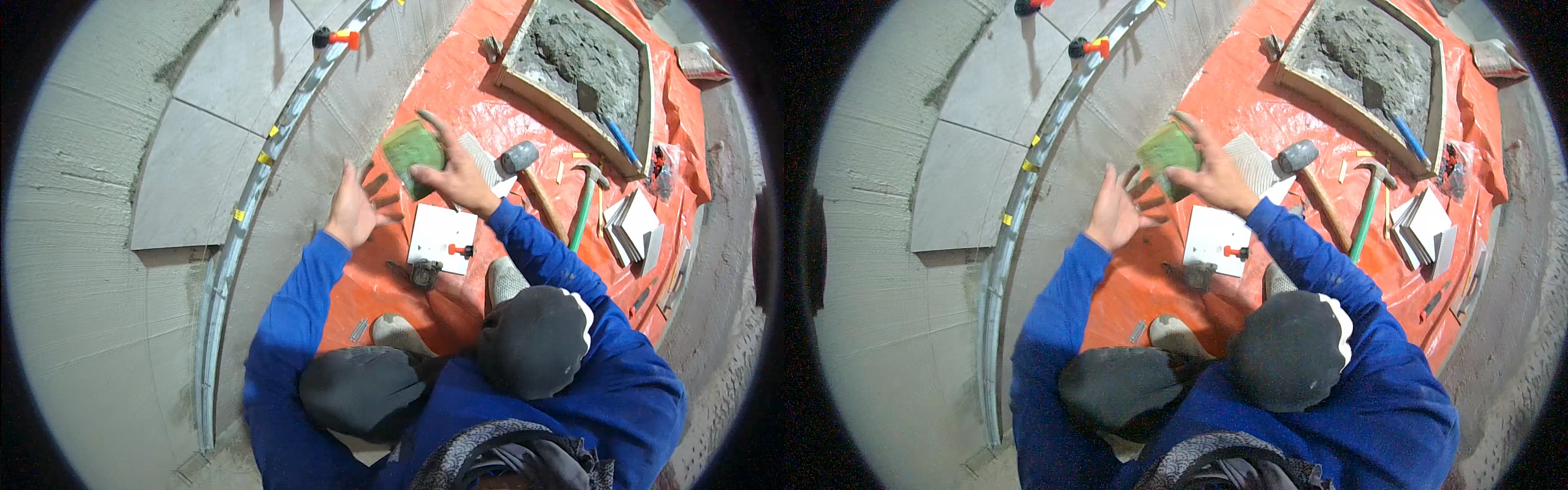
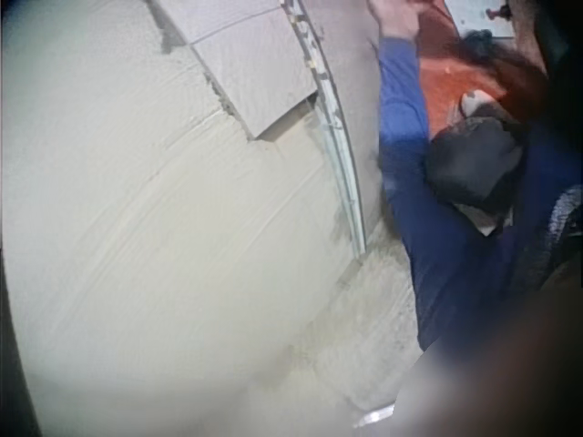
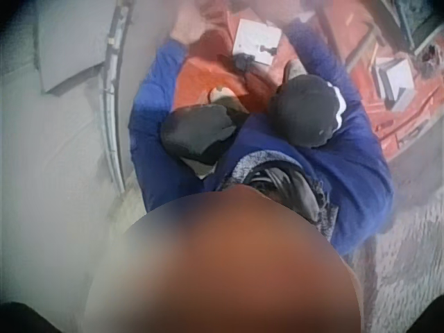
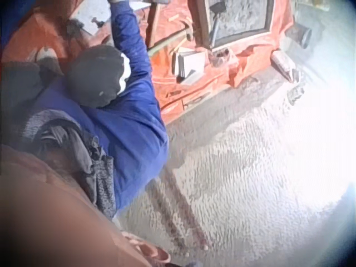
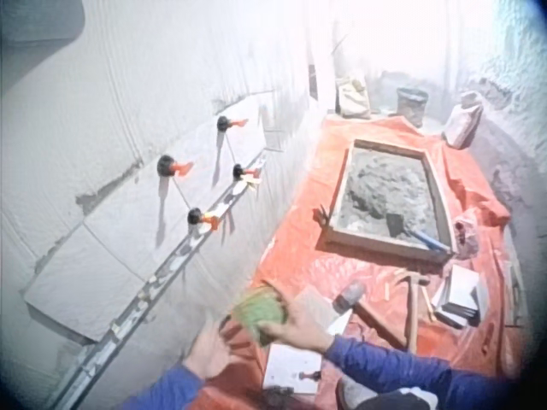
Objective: The person installs wall tiles by placing them on adhesive, using tile leveling clips and spacers to align them, and wiping excess adhesive from the surface with a sponge. The person adjusts the clips and checks alignment repeatedly.
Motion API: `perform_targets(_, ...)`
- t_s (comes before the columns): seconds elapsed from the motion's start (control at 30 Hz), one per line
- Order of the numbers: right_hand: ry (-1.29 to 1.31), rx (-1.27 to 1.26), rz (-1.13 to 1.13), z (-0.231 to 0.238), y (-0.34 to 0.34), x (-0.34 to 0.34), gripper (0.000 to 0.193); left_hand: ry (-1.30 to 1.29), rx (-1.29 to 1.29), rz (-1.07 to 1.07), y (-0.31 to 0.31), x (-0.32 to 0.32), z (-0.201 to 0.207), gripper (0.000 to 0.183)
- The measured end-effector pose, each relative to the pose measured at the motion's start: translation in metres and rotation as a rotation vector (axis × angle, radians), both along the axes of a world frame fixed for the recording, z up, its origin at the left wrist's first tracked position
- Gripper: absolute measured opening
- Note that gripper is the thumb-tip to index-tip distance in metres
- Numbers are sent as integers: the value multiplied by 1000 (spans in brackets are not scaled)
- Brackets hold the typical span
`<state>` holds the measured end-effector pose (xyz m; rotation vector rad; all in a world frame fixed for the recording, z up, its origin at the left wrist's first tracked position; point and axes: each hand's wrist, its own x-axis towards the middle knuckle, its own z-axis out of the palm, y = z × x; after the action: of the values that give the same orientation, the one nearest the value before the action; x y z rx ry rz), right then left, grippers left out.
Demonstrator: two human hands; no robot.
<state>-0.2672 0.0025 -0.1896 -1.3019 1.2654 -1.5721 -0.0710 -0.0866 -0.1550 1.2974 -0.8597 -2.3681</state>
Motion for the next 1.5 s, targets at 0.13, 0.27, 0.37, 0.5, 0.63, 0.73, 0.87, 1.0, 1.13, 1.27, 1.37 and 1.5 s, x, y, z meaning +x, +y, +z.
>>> perform_targets(0.13, 320, -116, -194, 60, -34, 18, 77, 307, -78, 80, -38, -85, 14, 63)
perform_targets(0.27, 475, 33, -334, 110, -61, -10, 66, 566, -38, 7, -51, -130, 38, 49)
perform_targets(0.37, 628, 36, -417, 124, -83, -34, 54, 782, -59, -6, -48, -153, 65, 45)
perform_targets(0.5, 746, -109, -406, 119, -95, -53, 30, 777, -4, 60, -15, -149, 81, 48)
perform_targets(0.63, 652, 364, -465, 144, -88, -86, 26, 810, -17, 201, 44, -119, 58, 50)
perform_targets(0.73, 571, 304, -353, 160, -45, -65, 34, 690, 99, 323, 53, -109, 27, 54)
perform_targets(0.87, 957, -38, -151, 153, 2, 14, 52, 912, -350, 215, 52, -129, -20, 54)
perform_targets(1.0, 1221, 34, -234, 124, -1, 38, 48, 1281, 78, 189, 58, -128, -31, 52)
perform_targets(1.13, 1121, 164, -478, 110, -53, -12, 48, 835, 38, 53, 73, -92, 7, 55)
perform_targets(1.27, -410, 278, -367, 131, -69, -57, 28, 806, -202, 49, 55, -53, 37, 63)
perform_targets(1.37, -764, 314, -11, 142, -52, -49, 47, 608, -236, 222, 44, -42, 39, 72)
perform_targets(1.5, -827, 385, 171, 146, -28, -19, 55, 588, -244, 228, 53, -65, 39, 83)
